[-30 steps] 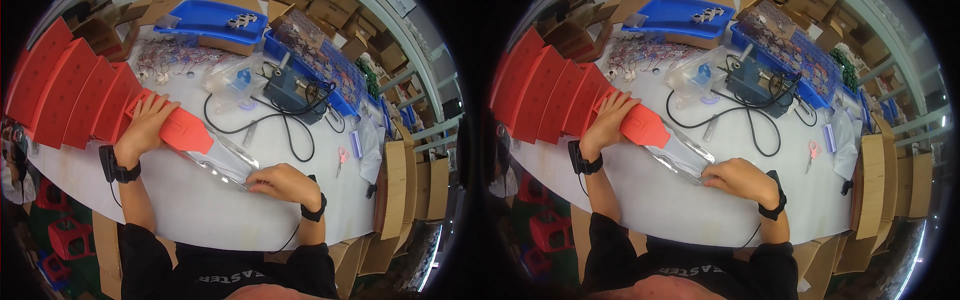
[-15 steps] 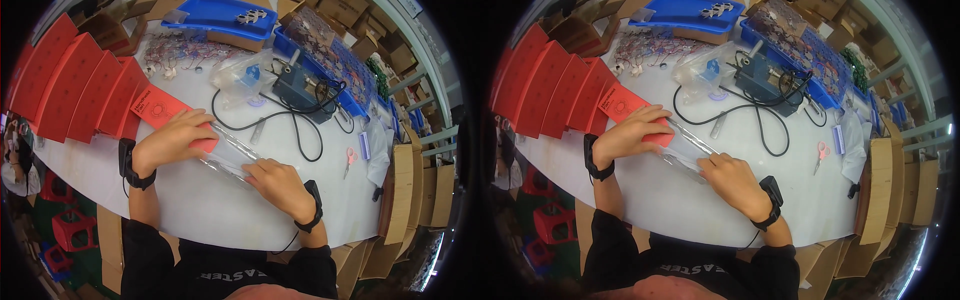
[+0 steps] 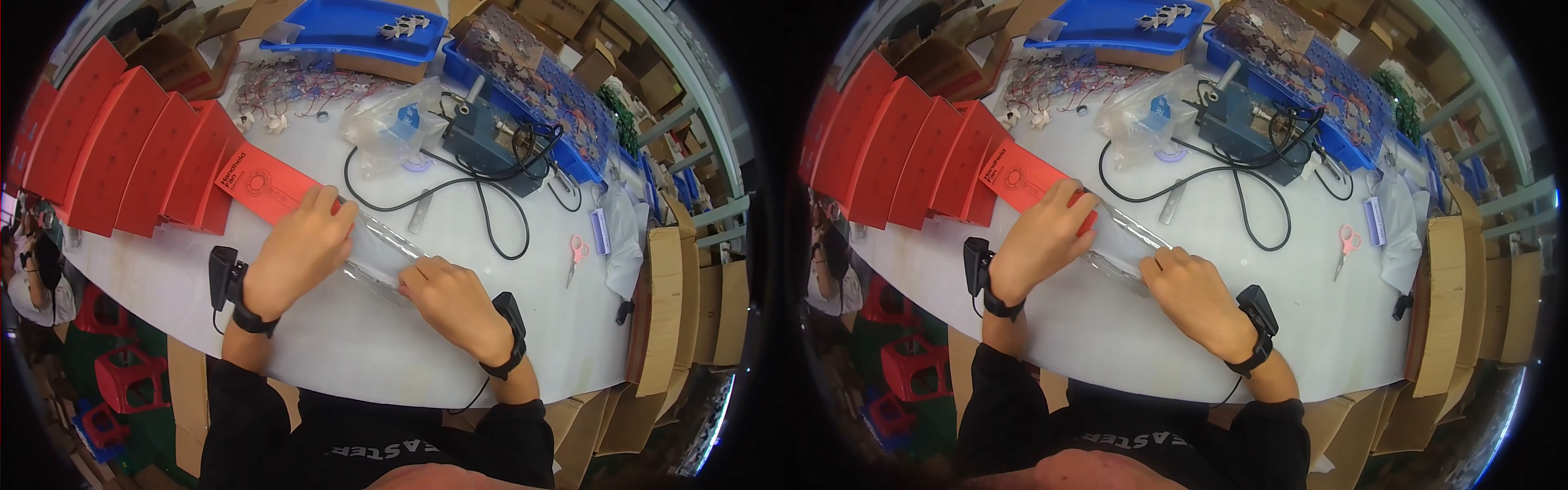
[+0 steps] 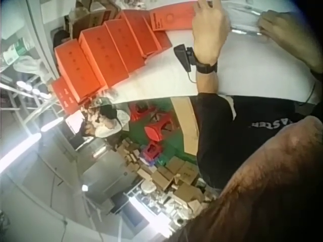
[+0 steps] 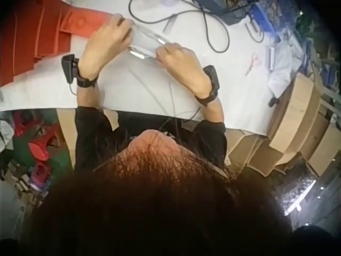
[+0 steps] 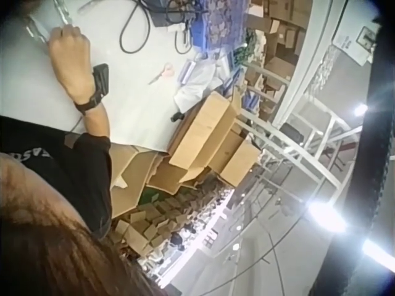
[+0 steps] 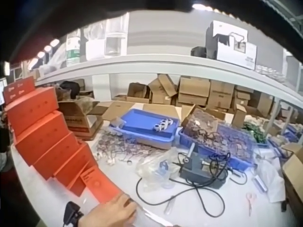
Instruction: The person removes a handheld fan and a manual from a plastic bag, places them into a red box, and closes the box. After placing the box onto a stack and then into a cardboard container, they repeat the process with another fan.
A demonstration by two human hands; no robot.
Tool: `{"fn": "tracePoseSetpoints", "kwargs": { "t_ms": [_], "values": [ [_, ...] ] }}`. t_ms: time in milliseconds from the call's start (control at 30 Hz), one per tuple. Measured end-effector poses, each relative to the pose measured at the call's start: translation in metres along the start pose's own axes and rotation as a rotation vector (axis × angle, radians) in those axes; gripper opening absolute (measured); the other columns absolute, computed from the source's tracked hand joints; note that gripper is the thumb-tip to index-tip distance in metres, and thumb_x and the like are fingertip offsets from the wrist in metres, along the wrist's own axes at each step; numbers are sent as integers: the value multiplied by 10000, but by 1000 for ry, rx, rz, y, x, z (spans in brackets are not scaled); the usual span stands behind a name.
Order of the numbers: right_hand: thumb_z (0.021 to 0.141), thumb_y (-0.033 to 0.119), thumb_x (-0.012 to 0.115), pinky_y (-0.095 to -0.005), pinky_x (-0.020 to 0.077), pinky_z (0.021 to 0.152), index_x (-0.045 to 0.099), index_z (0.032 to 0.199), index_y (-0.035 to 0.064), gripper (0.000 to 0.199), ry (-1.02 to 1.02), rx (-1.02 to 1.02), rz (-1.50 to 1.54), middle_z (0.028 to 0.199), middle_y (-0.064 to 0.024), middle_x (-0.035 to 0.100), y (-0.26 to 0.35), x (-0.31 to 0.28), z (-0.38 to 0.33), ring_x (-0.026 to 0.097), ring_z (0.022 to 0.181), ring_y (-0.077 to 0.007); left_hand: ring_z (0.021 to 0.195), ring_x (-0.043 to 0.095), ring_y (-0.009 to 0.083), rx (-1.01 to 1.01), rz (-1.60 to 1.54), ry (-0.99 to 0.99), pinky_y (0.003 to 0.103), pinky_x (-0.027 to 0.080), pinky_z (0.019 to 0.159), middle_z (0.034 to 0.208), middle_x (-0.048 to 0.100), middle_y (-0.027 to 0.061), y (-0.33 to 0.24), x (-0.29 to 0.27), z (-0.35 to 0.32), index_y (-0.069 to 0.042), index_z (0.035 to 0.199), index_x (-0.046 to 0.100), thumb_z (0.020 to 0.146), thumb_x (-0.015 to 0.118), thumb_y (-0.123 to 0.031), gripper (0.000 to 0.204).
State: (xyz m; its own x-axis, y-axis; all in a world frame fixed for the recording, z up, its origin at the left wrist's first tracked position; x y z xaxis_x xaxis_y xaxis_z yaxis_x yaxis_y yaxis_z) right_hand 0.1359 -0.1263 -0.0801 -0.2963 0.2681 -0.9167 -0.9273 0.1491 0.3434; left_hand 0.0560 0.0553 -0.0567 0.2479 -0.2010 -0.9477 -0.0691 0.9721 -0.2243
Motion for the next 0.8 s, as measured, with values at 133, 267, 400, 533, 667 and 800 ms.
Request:
{"fn": "tracePoseSetpoints", "kwargs": {
  "t_ms": [133, 267, 400, 533, 667, 800],
  "values": [
    [869, 136, 685, -378, 514, 594, 594, 873, 40, 132, -7, -24, -42, 753, -94, 563, 1, 0, -1, 616, 703, -272, 882, 659, 360, 36, -178, 79, 408, 554, 741, 1188, 609, 172, 29, -4, 5, -35, 1154, 622, 841, 660, -48, 316],
    [873, 134, 679, -371, 513, 590, 578, 887, 41, 138, -24, 14, -44, 766, -95, 555, 5, -4, 1, 614, 702, -272, 874, 667, 355, 46, -363, 145, 404, 546, 768, 1276, 600, 169, 61, -15, 9, -42, 1218, 619, 861, 644, -46, 358],
    [872, 125, 677, -363, 516, 584, 572, 900, 44, 136, 28, -30, -100, 763, -94, 539, 2, 1, 3, 617, 719, -256, 1051, 630, 340, 48, -459, 240, 427, 505, 886, 1348, 571, 148, 62, -16, 6, -57, 1279, 615, 814, 730, -77, 479],
    [881, 120, 668, -364, 506, 598, 579, 924, 37, 130, -59, -39, -137, 798, -92, 559, 8, -3, 7, 610, 734, -256, 1206, 546, 327, 231, -306, 184, 467, 426, 1013, 1353, 554, 118, 40, -13, 8, -75, 1330, 590, 691, 843, -96, 688],
    [855, 86, 696, -363, 497, 629, 590, 956, 29, 157, -287, -108, -162, 851, -93, 597, 15, -6, 19, 607, 758, -271, 1275, 490, 324, 79, -310, 329, 515, 365, 1076, 1325, 550, 106, 32, -4, 8, -82, 1396, 525, 580, 907, -99, 901],
    [817, 19, 723, -364, 494, 663, 591, 987, 13, 215, -503, -91, -12, 898, -107, 626, 12, 6, 26, 611, 781, -292, 1259, 504, 325, -15, -278, 315, 551, 362, 1076, 1286, 557, 107, 25, 2, 10, -83, 1446, 455, 554, 917, -89, 1004]
  ]
}}
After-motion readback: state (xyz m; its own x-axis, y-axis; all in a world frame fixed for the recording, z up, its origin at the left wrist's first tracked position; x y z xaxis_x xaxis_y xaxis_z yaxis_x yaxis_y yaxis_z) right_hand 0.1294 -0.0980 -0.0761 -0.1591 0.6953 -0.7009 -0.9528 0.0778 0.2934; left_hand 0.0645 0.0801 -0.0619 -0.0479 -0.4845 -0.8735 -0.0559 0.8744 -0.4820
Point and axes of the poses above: each hand's wrist, its own z-axis towards the middle knuckle, its own x-axis out of the palm, y = z × x, the point moved 4 cm from there along z, towards the middle knuckle
